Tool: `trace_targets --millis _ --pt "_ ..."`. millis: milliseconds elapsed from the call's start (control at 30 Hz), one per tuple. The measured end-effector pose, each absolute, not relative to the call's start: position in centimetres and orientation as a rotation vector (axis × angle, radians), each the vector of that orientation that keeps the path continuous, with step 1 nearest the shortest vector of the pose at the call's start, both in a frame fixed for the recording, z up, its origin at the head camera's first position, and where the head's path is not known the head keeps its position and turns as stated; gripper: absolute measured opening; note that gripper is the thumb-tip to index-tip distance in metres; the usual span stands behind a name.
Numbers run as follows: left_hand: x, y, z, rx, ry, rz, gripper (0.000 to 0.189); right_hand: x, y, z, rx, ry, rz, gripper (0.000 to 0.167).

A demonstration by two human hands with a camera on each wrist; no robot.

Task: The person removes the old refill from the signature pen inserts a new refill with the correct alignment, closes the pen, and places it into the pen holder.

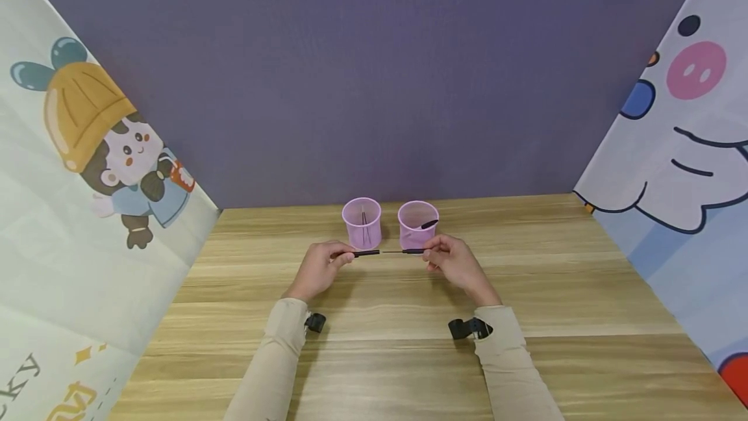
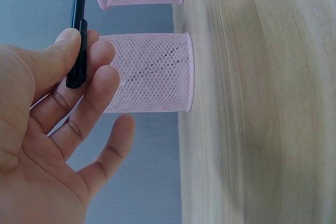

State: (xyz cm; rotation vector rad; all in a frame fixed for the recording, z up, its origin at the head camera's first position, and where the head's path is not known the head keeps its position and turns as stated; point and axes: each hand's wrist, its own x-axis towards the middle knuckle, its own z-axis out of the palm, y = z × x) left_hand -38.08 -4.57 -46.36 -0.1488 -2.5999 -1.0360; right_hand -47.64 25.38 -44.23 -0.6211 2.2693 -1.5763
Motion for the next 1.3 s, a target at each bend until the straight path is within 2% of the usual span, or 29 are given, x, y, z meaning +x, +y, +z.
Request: trace_targets --millis 1300 --pt "-38.34 -5.12 -47.29 -0.146 -2.643 -0.971 0.011 -47.85 25.58 -44.39 -0.606 2.274 -1.595 0.022"
